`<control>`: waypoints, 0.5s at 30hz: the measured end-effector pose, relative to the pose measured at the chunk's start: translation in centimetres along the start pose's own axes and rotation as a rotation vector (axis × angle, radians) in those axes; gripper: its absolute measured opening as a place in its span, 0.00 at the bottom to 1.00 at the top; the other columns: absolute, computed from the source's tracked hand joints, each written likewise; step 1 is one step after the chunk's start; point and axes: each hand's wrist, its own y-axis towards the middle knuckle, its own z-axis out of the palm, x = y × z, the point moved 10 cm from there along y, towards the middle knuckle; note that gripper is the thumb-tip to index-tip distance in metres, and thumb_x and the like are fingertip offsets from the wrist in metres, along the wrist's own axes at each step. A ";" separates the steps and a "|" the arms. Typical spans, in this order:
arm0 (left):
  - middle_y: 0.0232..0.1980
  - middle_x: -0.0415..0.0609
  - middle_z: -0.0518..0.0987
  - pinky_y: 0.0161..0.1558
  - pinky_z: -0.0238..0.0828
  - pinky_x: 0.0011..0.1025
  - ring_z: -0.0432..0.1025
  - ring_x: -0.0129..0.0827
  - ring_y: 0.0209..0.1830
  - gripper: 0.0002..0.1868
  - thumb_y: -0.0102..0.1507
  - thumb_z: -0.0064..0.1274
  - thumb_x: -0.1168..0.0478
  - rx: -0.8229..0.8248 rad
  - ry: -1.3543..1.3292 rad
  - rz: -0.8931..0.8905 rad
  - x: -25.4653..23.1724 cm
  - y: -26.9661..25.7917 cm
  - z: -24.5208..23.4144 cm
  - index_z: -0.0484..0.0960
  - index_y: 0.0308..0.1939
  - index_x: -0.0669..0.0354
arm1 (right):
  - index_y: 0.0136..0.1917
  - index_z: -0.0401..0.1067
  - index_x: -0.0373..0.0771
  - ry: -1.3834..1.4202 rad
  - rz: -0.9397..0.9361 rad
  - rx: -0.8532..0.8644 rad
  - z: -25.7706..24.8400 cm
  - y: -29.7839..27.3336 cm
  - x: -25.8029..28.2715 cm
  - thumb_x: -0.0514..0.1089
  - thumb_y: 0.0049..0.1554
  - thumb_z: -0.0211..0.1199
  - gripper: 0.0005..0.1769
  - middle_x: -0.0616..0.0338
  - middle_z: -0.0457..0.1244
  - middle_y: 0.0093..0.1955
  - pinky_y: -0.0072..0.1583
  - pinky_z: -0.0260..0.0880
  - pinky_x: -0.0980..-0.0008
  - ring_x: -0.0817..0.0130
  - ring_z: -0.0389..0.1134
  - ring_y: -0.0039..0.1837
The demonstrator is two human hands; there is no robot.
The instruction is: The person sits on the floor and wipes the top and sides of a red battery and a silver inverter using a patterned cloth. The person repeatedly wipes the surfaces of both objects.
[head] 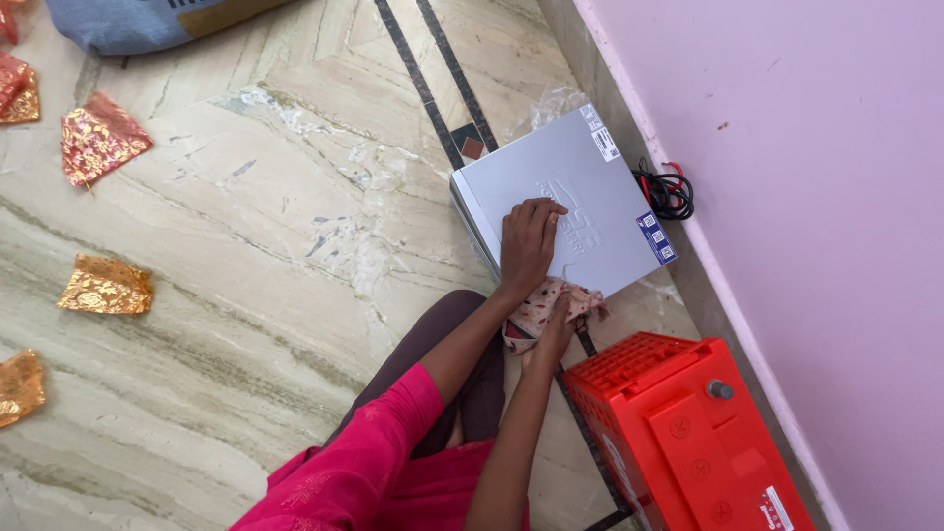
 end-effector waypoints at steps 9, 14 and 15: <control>0.57 0.46 0.78 0.59 0.60 0.40 0.70 0.41 0.59 0.10 0.71 0.45 0.63 0.022 0.045 -0.007 -0.2 0.0 1.4 0.82 0.49 0.54 | 0.78 0.53 0.33 0.078 -0.242 -0.015 -1.0 7.1 5.0 0.45 0.62 0.60 0.36 0.49 0.61 0.70 0.63 0.71 0.63 0.62 0.67 0.65; 0.57 0.46 0.79 0.60 0.59 0.40 0.70 0.41 0.61 0.10 0.70 0.46 0.63 0.056 0.039 0.008 -0.2 0.2 2.7 0.83 0.50 0.55 | 0.80 0.43 0.29 -0.361 -0.636 -0.202 -1.9 11.5 10.6 0.44 0.64 0.60 0.40 0.39 0.55 0.75 0.72 0.61 0.60 0.51 0.61 0.74; 0.57 0.46 0.79 0.60 0.59 0.40 0.70 0.40 0.61 0.10 0.70 0.46 0.64 0.070 0.041 -0.006 0.0 0.1 2.8 0.82 0.50 0.55 | 0.81 0.41 0.27 -0.529 -0.756 -0.264 -1.6 11.3 11.8 0.46 0.67 0.58 0.41 0.35 0.51 0.78 0.75 0.56 0.57 0.46 0.56 0.77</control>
